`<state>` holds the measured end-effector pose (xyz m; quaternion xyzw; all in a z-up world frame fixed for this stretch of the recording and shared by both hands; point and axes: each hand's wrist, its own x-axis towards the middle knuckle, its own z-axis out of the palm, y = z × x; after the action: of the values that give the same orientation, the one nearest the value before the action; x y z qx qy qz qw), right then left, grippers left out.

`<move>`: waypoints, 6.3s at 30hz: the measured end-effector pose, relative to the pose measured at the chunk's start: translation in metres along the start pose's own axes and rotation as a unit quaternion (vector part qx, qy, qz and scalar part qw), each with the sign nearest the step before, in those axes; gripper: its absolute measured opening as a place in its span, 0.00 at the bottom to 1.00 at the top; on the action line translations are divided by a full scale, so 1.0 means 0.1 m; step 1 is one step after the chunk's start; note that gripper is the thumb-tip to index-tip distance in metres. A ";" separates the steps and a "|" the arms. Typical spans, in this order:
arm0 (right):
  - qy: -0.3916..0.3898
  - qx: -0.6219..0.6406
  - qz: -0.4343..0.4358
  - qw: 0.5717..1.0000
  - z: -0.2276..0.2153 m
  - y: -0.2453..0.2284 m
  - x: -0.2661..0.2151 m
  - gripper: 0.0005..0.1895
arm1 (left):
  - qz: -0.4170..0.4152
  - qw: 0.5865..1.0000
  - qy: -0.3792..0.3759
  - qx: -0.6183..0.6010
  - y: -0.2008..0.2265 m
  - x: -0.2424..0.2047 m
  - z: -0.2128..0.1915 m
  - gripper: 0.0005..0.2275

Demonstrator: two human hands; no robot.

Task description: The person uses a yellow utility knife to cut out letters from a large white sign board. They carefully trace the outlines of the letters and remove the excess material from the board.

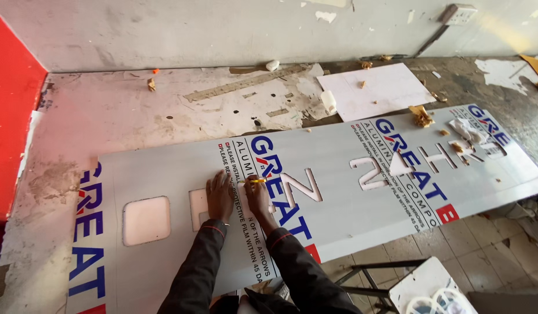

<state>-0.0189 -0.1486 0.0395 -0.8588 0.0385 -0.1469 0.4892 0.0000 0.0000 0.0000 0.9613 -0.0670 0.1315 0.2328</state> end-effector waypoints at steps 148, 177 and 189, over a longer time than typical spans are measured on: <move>-0.203 -0.101 -0.106 0.968 -0.81 0.04 0.24 0.20 | 0.029 0.998 0.062 0.009 0.01 -0.03 0.03 0.17; -0.271 -0.080 -0.139 0.949 -0.51 -0.13 0.45 0.19 | 0.034 0.995 0.093 0.031 -0.05 0.03 0.16 0.17; -0.240 -0.017 -0.094 0.966 -0.32 0.13 0.66 0.16 | 0.029 0.995 0.089 0.025 -0.04 0.02 0.13 0.17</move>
<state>0.0356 -0.1957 0.0575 -0.8767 -0.1587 0.0185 0.4538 0.0060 -0.0032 -0.0122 0.9488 -0.0712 0.2247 0.2103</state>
